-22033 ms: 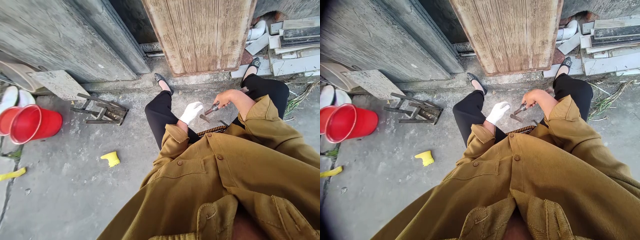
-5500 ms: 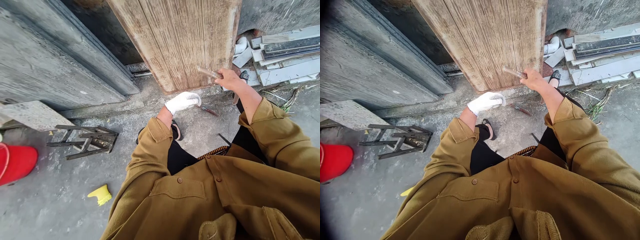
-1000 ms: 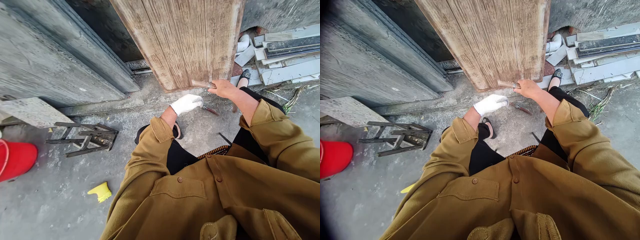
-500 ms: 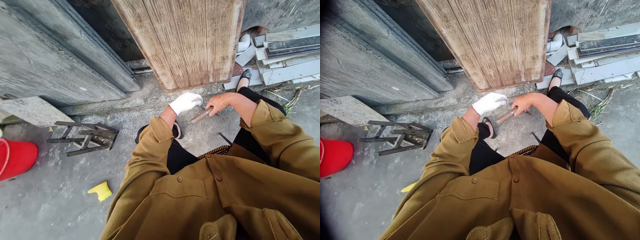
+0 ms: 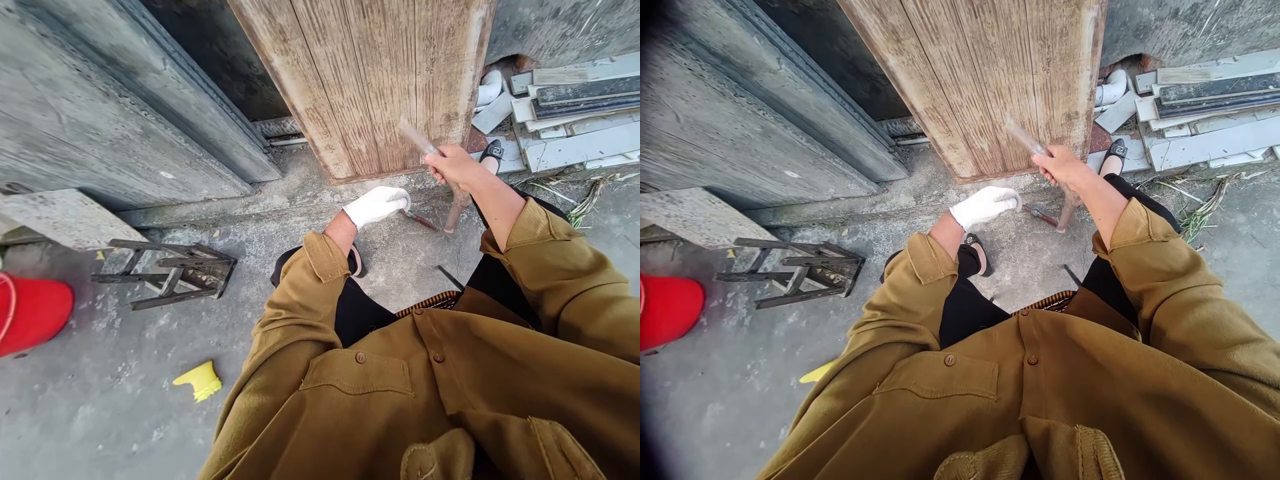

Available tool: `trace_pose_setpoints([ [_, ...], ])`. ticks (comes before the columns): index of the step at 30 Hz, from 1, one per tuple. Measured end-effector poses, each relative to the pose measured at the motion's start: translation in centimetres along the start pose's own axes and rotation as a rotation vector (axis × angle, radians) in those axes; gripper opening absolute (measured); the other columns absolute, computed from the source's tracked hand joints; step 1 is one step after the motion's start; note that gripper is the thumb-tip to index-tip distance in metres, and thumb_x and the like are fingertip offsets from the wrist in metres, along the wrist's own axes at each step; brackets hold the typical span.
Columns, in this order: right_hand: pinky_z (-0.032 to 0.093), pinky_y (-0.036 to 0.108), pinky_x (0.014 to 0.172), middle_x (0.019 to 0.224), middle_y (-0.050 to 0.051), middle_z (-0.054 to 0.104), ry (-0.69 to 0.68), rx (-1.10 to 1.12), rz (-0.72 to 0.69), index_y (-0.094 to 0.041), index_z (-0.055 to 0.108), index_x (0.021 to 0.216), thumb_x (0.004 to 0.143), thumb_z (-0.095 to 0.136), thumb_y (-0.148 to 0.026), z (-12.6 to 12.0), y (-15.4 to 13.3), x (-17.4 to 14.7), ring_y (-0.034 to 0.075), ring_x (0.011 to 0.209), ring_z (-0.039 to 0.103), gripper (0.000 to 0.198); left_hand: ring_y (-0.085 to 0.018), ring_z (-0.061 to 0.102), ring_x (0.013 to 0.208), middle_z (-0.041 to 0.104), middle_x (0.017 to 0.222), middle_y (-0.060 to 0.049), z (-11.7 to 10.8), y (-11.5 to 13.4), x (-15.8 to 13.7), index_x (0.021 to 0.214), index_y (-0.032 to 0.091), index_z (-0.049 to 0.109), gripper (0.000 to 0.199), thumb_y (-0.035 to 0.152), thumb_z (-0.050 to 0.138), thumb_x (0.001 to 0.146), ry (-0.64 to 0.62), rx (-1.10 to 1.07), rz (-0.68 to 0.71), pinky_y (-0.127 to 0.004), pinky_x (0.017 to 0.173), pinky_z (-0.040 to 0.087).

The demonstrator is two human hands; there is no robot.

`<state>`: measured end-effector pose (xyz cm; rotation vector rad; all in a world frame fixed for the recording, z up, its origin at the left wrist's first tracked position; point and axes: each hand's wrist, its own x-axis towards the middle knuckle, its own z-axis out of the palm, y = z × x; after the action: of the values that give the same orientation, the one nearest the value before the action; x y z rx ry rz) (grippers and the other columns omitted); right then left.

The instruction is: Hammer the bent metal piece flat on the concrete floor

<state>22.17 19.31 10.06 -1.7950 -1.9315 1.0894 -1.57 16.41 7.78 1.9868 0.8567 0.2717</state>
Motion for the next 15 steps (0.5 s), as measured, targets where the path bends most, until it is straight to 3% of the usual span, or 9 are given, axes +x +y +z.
trace_pose_setpoints([
  [4,0.052,0.041,0.09,0.118,0.023,0.072,-0.023,-0.479,0.01,-0.009,0.068,0.123,0.102,0.06,-0.044,0.7,1.3,1.0,0.035,0.11,0.068,0.042,-0.015,0.061,0.079,0.072,0.086,-0.004,0.0,0.0,0.1,0.089,0.012,0.072,0.026,0.029,0.053,0.095,-0.031,0.016,0.027,-0.028,0.085,0.049],
  [7,0.049,0.04,0.093,0.126,0.026,0.071,-0.093,-0.671,-0.018,-0.006,0.066,0.134,0.105,0.057,-0.046,1.3,1.5,1.2,0.038,0.118,0.067,0.05,-0.015,0.063,0.081,0.072,0.086,-0.004,0.2,-0.3,0.1,0.088,0.012,0.072,0.027,0.029,0.052,0.096,-0.051,0.06,0.021,-0.027,0.086,0.049],
  [11,0.047,0.036,0.08,0.115,0.022,0.074,-0.317,-0.83,-0.031,-0.008,0.073,0.124,0.102,0.064,-0.041,2.0,1.2,1.0,0.034,0.105,0.07,0.041,-0.016,0.065,0.084,0.074,0.09,-0.002,0.3,-0.4,0.0,0.092,0.015,0.074,0.028,0.032,0.052,0.097,-0.027,0.241,-0.011,-0.027,0.086,0.049],
  [15,0.042,0.031,0.065,0.076,0.006,0.069,-0.801,-0.67,-0.032,-0.016,0.076,0.092,0.091,0.078,-0.035,2.0,0.7,-0.1,0.02,0.067,0.063,0.02,-0.02,0.067,0.089,0.075,0.095,-0.003,0.2,-0.6,-0.1,0.099,0.018,0.076,0.028,0.033,0.053,0.097,0.006,0.426,-0.032,-0.029,0.085,0.049],
])
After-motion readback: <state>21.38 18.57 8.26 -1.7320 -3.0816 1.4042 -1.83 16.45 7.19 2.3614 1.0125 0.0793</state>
